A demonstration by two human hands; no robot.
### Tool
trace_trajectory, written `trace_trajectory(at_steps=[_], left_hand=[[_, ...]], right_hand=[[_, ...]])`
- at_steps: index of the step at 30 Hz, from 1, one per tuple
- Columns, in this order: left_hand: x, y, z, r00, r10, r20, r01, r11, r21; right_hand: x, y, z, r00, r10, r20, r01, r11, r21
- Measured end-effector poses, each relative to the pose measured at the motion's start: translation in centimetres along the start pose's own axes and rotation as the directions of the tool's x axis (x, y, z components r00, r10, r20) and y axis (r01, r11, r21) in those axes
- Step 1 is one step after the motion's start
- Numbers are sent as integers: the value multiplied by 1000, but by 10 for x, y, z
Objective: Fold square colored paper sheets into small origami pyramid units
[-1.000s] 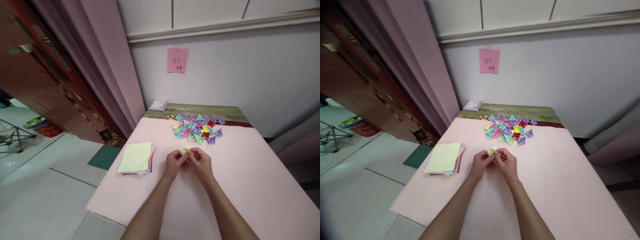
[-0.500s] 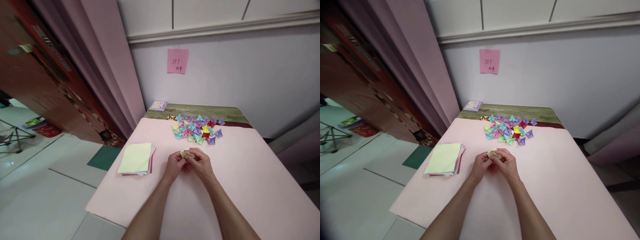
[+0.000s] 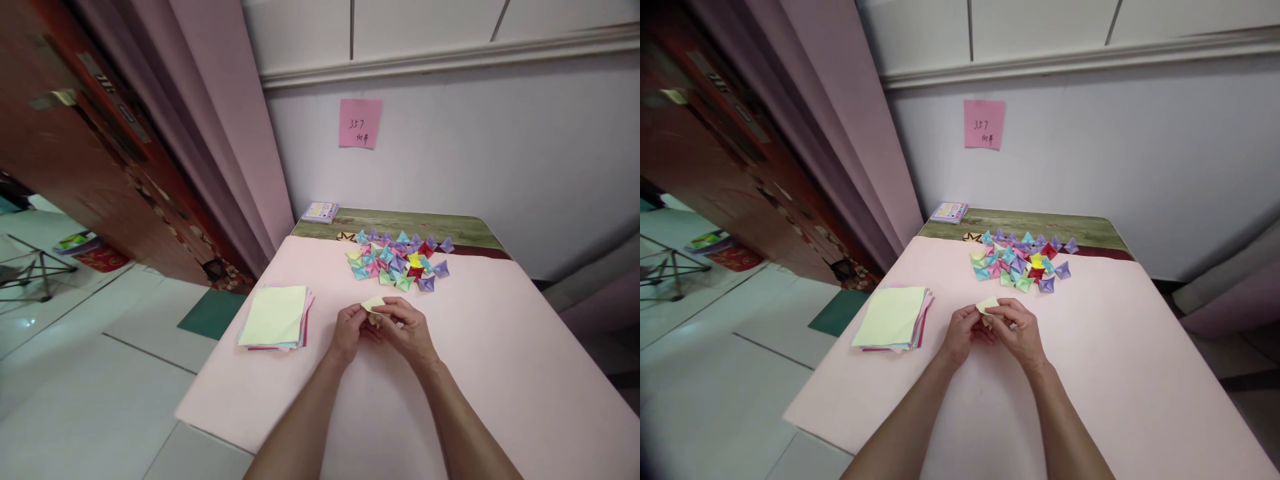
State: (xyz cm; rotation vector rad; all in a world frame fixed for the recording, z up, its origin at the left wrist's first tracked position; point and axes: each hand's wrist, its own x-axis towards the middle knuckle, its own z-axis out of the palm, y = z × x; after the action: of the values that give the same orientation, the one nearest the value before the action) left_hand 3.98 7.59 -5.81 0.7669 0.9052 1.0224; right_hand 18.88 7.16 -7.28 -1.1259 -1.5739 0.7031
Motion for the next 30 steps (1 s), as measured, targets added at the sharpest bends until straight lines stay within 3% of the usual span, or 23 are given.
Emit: trace_trajectory(at_steps=[9,14,19,24,30], left_hand=[[1,-4,-2,1000,8,4,-8,995,-95],[1,-5,0,999,12,34,-12,1000,-23],[-1,-8,4,997,27,67,-31,997,65],[-1,-9,3,993,52,106,-60,995,79],[2,-11,-1,996,30,89,-35,998,56]], right_hand=[[2,-2,-1,998,-57,33,57,998,5],[0,1,5,994,108,-28,-106,992,68],[-2,3,14,932,340,-123,-314,930,191],[-1,-3,15,946,251,-204,-242,968,71],[1,0,11,971,196,-137,-179,976,125]])
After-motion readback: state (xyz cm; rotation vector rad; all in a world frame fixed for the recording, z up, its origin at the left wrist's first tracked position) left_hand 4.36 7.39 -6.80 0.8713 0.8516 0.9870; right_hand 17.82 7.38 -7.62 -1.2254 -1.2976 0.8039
